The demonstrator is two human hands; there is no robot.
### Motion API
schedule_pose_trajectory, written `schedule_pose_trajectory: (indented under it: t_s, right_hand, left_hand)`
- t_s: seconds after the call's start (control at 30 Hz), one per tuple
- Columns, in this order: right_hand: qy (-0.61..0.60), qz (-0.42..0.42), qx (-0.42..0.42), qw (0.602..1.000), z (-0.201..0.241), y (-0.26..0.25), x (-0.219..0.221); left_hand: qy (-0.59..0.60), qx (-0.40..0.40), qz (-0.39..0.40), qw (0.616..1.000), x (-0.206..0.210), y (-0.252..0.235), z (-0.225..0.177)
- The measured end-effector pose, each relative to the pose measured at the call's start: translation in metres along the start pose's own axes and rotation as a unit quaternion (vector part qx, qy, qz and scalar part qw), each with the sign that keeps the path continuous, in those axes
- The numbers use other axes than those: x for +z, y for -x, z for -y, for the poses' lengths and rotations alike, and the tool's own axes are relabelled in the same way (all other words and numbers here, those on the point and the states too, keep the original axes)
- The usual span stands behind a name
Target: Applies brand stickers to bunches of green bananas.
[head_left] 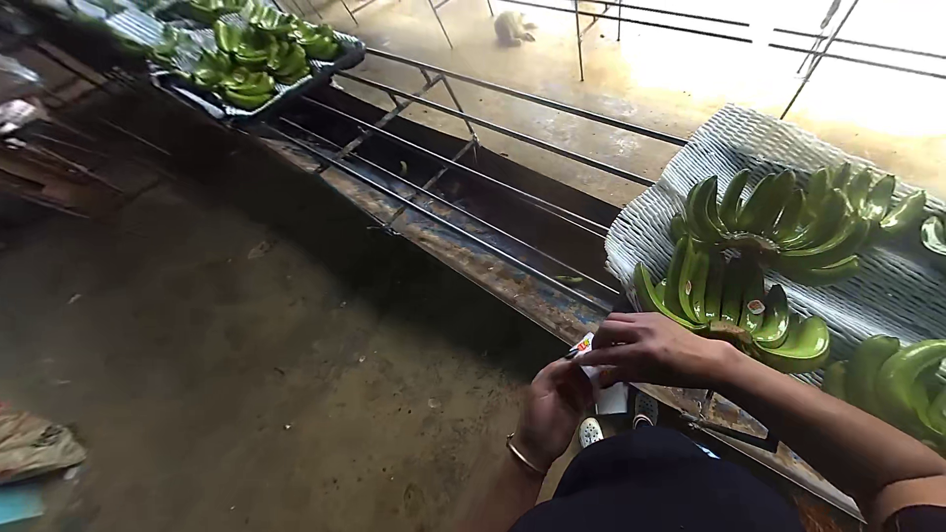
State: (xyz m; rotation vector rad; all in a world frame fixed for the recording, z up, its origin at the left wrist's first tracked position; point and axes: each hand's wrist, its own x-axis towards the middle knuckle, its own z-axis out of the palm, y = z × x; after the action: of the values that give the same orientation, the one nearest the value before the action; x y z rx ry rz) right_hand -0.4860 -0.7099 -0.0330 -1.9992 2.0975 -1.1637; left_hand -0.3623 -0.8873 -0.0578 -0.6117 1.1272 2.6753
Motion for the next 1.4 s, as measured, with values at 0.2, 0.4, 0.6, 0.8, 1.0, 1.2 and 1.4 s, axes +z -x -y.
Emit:
schedule_pose_trajectory:
  t_s: [0.2,0.4,0.6,0.8,1.0,1.2,1.4]
  right_hand:
    - [0.051,0.007,-0.064,0.997,0.009,0.013,-0.006]
    - [-0.004,-0.198,0.052,0.979,-0.027,0.036,-0.054]
    - [0.034,-0.339,0.487,0.804,-0.192,0.111,-0.126]
    - [0.08,-0.24,0.671,0.697,-0.274,0.133,-0.128]
    - [0.212,-0.054,0.7,0.68,-0.291,0.109,-0.125]
    - [0.215,-0.207,0.525,0.797,-0.241,0.093,-0.132]
    - [-0.036,-0.057,0.098,0.993,-0.088,0.004,-0.061]
  left_hand:
    - [-0.033,-0.055,-0.008,0.998,0.007,0.0,0.017]
    - [-0.018,-0.015,-0.117,0.993,0.008,-0.006,0.019]
    - [-0.01,0.003,-0.141,0.99,-0.006,0.002,0.023]
    - [0.009,0.007,-0.194,0.981,-0.012,0.012,0.035]
    - [0.031,0.045,-0.224,0.973,-0.015,0.02,0.03]
    - [-0.012,0.085,-0.261,0.962,-0.013,0.017,0.021]
    - [-0.114,0.057,-0.184,0.975,0.01,-0.002,0.006]
